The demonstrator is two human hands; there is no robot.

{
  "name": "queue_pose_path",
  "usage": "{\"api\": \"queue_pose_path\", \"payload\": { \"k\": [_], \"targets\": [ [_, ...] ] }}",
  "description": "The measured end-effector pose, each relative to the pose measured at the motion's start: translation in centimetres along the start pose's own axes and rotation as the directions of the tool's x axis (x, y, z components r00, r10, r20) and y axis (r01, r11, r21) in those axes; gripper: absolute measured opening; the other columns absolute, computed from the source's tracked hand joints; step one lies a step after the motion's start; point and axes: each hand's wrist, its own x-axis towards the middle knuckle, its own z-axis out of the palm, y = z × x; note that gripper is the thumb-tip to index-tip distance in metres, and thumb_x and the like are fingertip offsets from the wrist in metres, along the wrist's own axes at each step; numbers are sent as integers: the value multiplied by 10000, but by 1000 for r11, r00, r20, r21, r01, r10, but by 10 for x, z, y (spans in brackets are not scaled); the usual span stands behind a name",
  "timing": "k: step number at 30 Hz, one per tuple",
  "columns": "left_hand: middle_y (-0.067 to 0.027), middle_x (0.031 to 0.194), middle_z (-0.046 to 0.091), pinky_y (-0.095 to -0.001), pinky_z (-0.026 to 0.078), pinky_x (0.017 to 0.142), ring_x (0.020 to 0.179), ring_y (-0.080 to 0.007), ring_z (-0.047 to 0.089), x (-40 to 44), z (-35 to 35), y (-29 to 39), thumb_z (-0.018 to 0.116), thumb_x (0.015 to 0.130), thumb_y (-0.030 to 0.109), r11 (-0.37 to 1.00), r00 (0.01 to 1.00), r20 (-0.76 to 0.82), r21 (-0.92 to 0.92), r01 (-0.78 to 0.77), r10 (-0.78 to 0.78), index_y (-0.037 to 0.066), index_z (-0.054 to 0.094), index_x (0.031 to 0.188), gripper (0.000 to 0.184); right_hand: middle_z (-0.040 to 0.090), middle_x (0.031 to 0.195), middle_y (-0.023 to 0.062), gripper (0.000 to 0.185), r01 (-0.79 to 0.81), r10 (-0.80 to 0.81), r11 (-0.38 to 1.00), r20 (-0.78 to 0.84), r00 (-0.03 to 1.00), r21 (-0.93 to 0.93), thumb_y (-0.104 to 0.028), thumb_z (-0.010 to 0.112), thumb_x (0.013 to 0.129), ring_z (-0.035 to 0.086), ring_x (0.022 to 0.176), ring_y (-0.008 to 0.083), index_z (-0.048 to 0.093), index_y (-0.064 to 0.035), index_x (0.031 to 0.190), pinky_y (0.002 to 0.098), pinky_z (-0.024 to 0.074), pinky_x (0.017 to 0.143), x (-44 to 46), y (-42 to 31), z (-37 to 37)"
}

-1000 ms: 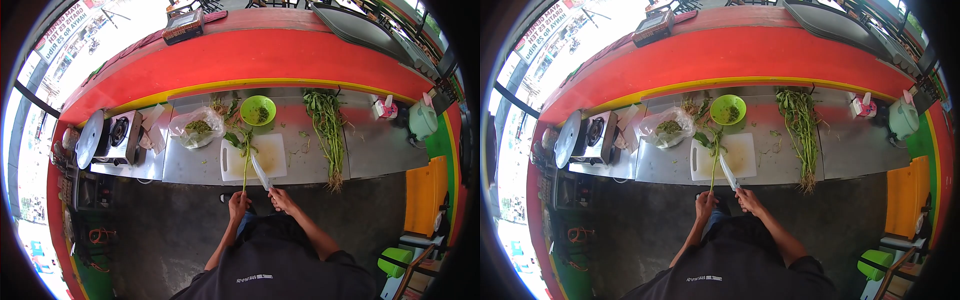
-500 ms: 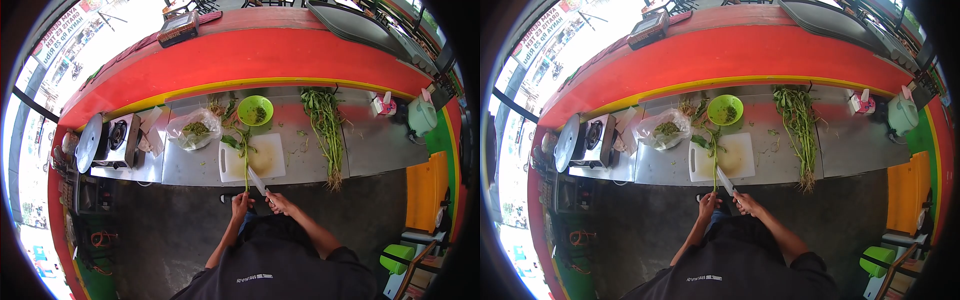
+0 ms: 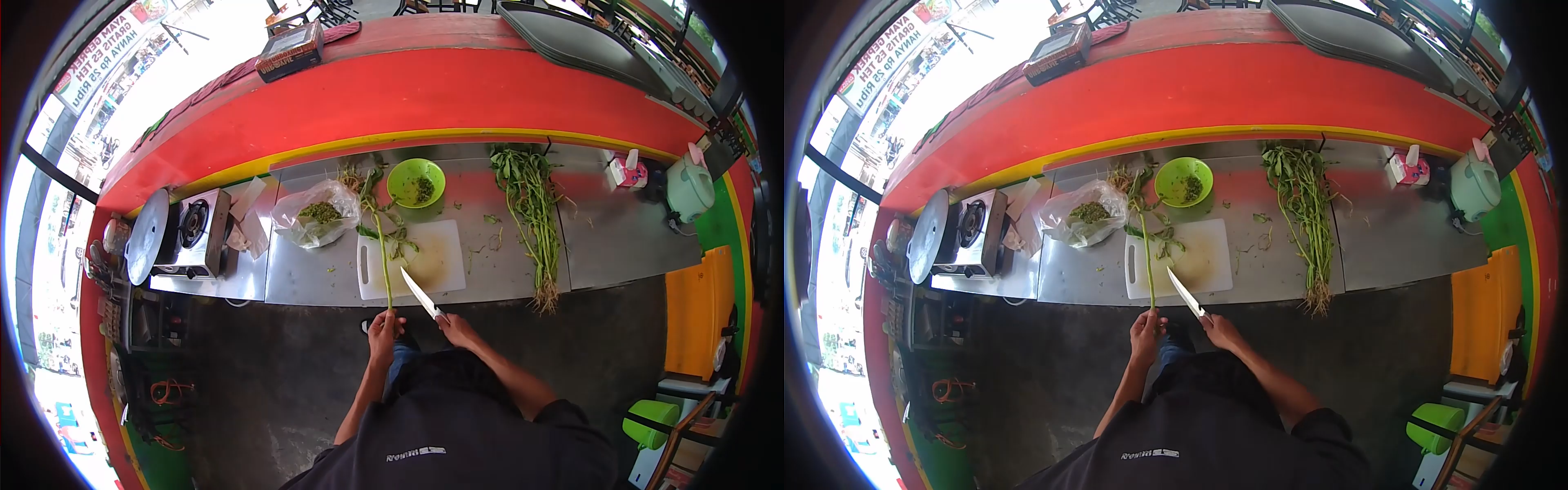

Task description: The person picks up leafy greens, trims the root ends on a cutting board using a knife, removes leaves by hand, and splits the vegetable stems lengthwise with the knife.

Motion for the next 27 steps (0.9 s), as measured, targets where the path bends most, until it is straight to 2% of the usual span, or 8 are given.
{"api": "queue_pose_path", "payload": {
  "k": [1, 2, 4, 5, 7, 10, 16, 27],
  "targets": [
    [-83, 841, 699, -220, 489, 610, 632, -102, 586, 0, -2, -4, 595, 986, 293, 1000, 1000, -2, 0, -1, 1, 26, 597, 1096, 289, 560, 638, 88, 469, -122, 112, 987, 91, 990, 106, -463, 483, 995, 559, 479, 176, 586, -24, 863, 351, 433, 418, -5, -12, -8],
    [-107, 853, 705, -237, 507, 605, 651, -119, 613, 0, -5, -11, 614, 975, 264, 996, 995, -85, 81, -48, 55, 9, 600, 1071, 273, 560, 638, 88, 469, -121, 111, 987, 92, 990, 107, -463, 483, 995, 559, 479, 176, 586, -25, 863, 351, 433, 418, -8, -20, -14],
    [-130, 865, 710, -254, 525, 601, 671, -136, 640, 0, -12, -23, 634, 964, 235, 982, 980, -162, 166, -87, 114, -9, 602, 1046, 259, 451, 590, -1, 446, -335, 241, 861, 273, 931, 383, -484, 466, 1003, 434, 432, 101, 536, -63, 870, 283, 365, 389, -13, -32, -22],
    [-143, 870, 710, -269, 542, 593, 691, -151, 658, -1, -18, -28, 645, 955, 212, 970, 974, -153, 204, -132, 165, -27, 604, 1020, 251, 451, 590, -1, 446, -337, 242, 860, 274, 931, 383, -484, 466, 1003, 434, 432, 101, 536, -63, 870, 283, 365, 389, -16, -38, -27],
    [-155, 876, 711, -285, 558, 584, 711, -167, 675, -9, -21, -33, 656, 946, 189, 956, 966, -146, 239, -173, 211, -45, 605, 995, 245, 360, 583, -49, 428, -454, 261, 662, 384, 886, 597, -503, 448, 1009, 321, 426, 53, 488, -94, 887, 235, 289, 381, -19, -48, -33],
    [-149, 861, 711, -286, 570, 580, 709, -164, 676, -18, -21, -35, 657, 943, 174, 933, 954, -185, 316, -171, 238, -58, 613, 958, 236, 331, 583, -58, 425, -514, 208, 517, 482, 851, 685, -511, 454, 1006, 291, 423, 39, 483, -101, 899, 226, 251, 376, -17, -57, -38],
    [-144, 840, 711, -288, 579, 595, 711, -156, 677, -20, -21, -28, 658, 938, 160, 907, 931, -199, 359, -220, 305, -61, 620, 940, 224, 315, 584, -66, 429, -596, 115, 425, 613, 782, 681, -526, 460, 999, 274, 429, 27, 487, -106, 916, 206, 231, 379, -14, -70, -39],
    [-146, 819, 720, -281, 562, 600, 679, -149, 676, -16, -27, -30, 680, 920, 181, 886, 941, -180, 424, -188, 286, -64, 629, 926, 251, 324, 606, -66, 433, -626, 137, 409, 634, 761, 664, -523, 449, 1002, 288, 443, 24, 473, -96, 943, 205, 252, 385, -11, -66, -27]
  ]
}}
